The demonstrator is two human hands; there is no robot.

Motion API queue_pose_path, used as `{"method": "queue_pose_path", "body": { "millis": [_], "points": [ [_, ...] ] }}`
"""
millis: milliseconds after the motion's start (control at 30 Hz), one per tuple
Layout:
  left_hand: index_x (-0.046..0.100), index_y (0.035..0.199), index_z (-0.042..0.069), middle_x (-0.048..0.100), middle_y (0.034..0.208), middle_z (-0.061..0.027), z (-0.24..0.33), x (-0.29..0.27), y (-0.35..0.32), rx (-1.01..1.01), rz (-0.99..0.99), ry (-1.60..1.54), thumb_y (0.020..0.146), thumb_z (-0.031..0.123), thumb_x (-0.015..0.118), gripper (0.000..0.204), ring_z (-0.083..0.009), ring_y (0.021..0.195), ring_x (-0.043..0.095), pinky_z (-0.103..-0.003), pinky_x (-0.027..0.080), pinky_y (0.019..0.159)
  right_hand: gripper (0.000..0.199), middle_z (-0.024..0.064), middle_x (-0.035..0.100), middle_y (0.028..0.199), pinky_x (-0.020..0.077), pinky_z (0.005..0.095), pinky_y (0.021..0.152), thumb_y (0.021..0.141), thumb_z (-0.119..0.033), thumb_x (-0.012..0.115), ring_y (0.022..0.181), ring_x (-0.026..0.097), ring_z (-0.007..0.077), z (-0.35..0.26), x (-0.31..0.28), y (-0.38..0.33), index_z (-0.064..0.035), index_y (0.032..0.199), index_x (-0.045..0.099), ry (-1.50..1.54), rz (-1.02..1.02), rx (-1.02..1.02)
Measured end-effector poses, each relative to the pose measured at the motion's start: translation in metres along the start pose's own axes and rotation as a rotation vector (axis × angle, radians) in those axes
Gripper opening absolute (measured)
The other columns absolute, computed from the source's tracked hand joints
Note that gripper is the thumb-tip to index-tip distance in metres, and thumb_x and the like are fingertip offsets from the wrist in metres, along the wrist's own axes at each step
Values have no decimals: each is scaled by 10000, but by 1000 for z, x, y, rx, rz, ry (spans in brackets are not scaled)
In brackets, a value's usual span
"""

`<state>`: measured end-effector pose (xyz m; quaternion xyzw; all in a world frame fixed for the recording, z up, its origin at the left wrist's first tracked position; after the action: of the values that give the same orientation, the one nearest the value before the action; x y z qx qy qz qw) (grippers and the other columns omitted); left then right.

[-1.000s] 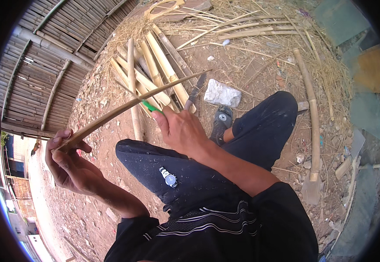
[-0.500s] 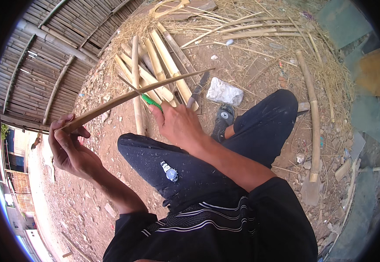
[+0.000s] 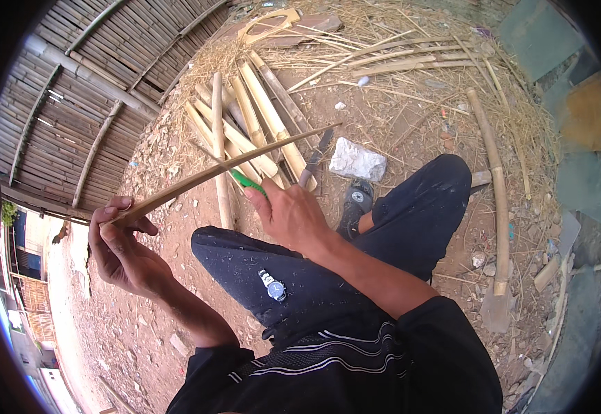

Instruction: The person sits on the ground and uses a green utility knife to sharpen the end of a long, thin bamboo stick. They hold the stick with their left hand and scrape the knife along the surface to create a pointed tip, rotating the stick periodically to ensure an even shape.

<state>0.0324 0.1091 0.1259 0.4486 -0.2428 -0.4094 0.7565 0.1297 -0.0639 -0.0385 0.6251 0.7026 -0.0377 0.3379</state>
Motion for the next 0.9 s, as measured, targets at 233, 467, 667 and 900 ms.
{"method": "queue_pose_path", "body": {
  "millis": [233,467,667,900],
  "points": [
    [514,1018,-43,599,878,-229,-16,1,-2,-40,-50,-81,978,266,469,314,-147,467,500,-205,417,454,528,262,569,582,479,498,551,997,-367,352,584,604,430,110,18,3,54,797,600,6,-55,293],
    [466,1018,-9,566,857,-226,-22,11,7,27,-235,-303,967,359,474,372,-169,608,538,-196,362,349,345,218,484,511,383,456,461,970,-263,467,471,529,398,28,-11,9,28,810,560,62,27,15],
    [467,1024,-4,564,864,-222,-23,12,10,19,-188,-236,965,360,480,369,-172,658,540,-201,375,358,325,209,510,499,412,460,445,959,-257,489,479,554,397,7,-10,3,18,805,565,10,43,37],
    [483,1012,1,568,864,-205,-29,10,18,26,-132,-224,962,360,493,362,-156,653,520,-196,342,398,337,194,514,474,438,471,435,955,-283,495,462,566,394,-7,-12,5,9,807,577,-37,45,11]
  ]
}}
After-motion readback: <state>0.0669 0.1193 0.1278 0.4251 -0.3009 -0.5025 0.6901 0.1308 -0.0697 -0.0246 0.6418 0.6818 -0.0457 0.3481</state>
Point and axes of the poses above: each hand's wrist, its own y-axis towards the middle knuckle, its own x-axis out of the palm, z = x × y, the point moved 10 cm from there along y, towards the middle knuckle
